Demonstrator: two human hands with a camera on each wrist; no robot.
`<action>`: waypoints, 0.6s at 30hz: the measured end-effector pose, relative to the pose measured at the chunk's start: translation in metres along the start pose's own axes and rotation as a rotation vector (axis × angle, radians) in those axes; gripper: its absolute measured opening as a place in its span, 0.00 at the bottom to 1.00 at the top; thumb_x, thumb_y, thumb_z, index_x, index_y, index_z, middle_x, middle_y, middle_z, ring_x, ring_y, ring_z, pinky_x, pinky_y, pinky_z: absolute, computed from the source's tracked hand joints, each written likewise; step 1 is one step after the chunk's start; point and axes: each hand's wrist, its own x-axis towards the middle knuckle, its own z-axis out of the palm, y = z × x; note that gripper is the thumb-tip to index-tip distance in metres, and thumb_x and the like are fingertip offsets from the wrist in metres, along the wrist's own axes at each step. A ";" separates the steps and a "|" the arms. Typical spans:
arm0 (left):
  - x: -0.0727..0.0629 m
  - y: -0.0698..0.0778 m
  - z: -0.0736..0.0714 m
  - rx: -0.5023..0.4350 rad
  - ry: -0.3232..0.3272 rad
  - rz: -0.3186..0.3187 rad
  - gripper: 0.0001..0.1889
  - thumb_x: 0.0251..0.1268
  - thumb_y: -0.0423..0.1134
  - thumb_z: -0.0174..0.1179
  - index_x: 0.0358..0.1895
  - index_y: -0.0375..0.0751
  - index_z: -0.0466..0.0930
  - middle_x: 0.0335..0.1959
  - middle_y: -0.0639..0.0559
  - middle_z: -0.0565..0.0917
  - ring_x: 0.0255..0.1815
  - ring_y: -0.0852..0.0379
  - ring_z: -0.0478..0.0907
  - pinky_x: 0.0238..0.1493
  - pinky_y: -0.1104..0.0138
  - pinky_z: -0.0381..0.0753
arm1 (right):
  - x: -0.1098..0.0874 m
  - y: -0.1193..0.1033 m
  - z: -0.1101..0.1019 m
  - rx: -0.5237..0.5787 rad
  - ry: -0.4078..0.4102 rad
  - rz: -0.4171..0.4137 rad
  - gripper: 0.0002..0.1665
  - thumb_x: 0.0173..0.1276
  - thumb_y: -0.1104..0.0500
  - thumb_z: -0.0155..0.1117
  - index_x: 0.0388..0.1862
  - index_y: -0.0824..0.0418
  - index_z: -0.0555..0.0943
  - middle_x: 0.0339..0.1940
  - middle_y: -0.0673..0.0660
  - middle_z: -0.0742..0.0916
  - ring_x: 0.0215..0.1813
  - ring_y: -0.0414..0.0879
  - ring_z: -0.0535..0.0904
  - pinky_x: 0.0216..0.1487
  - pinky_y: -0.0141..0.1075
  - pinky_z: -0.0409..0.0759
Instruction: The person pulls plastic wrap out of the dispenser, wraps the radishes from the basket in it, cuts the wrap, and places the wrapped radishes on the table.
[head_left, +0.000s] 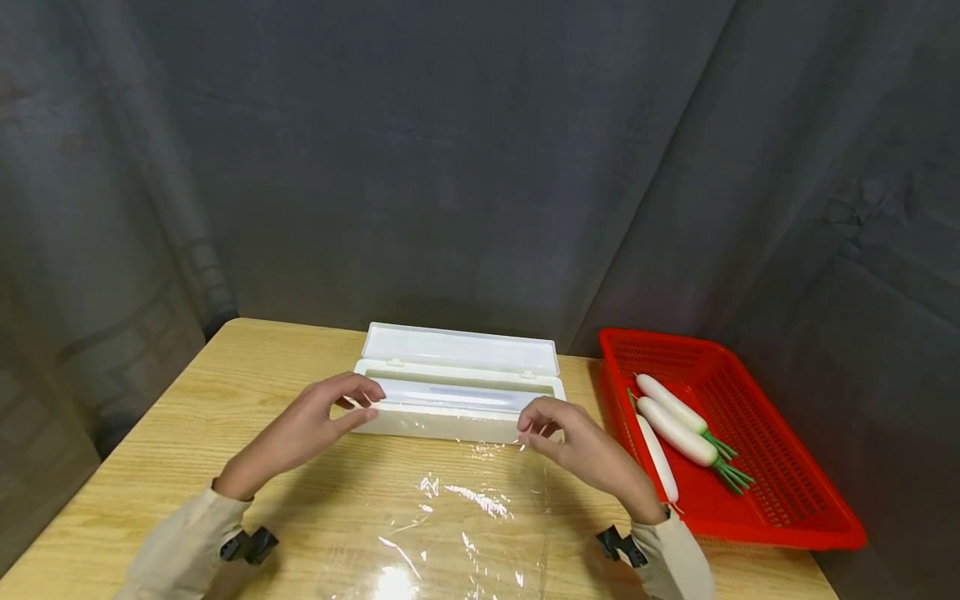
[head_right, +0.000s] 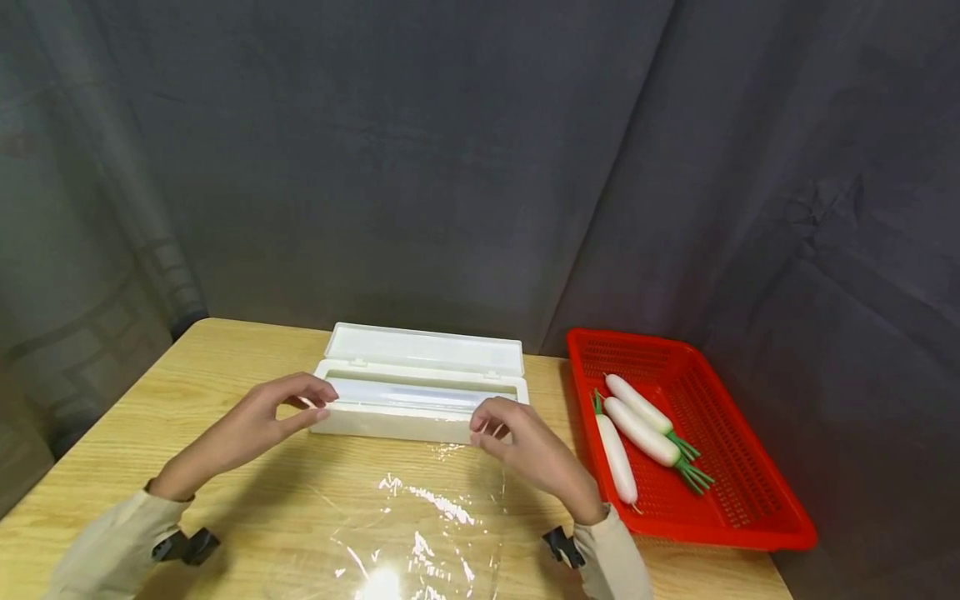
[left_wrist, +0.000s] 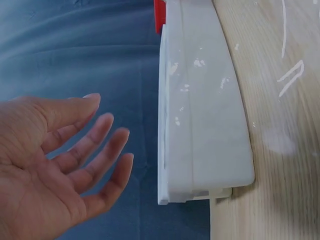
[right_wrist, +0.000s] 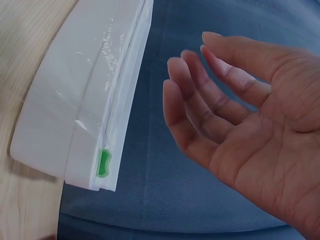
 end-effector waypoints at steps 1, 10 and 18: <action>0.000 -0.001 0.000 0.007 0.010 -0.005 0.08 0.73 0.34 0.67 0.51 0.43 0.85 0.49 0.53 0.88 0.50 0.53 0.84 0.54 0.55 0.83 | 0.000 0.000 0.000 -0.004 0.010 0.003 0.04 0.72 0.67 0.69 0.41 0.59 0.82 0.37 0.50 0.86 0.41 0.43 0.83 0.49 0.37 0.84; 0.001 -0.007 -0.003 0.022 0.100 -0.058 0.11 0.71 0.33 0.68 0.53 0.38 0.84 0.52 0.46 0.85 0.53 0.44 0.82 0.56 0.46 0.81 | 0.002 0.006 0.003 -0.083 0.175 0.033 0.09 0.69 0.68 0.72 0.44 0.62 0.82 0.42 0.53 0.86 0.46 0.50 0.84 0.52 0.48 0.85; 0.001 -0.014 -0.005 -0.004 0.135 -0.143 0.19 0.72 0.31 0.67 0.62 0.32 0.78 0.62 0.34 0.79 0.62 0.33 0.76 0.64 0.39 0.76 | 0.003 0.009 0.005 -0.123 0.252 0.124 0.13 0.68 0.69 0.72 0.50 0.67 0.81 0.48 0.61 0.84 0.53 0.59 0.81 0.57 0.58 0.80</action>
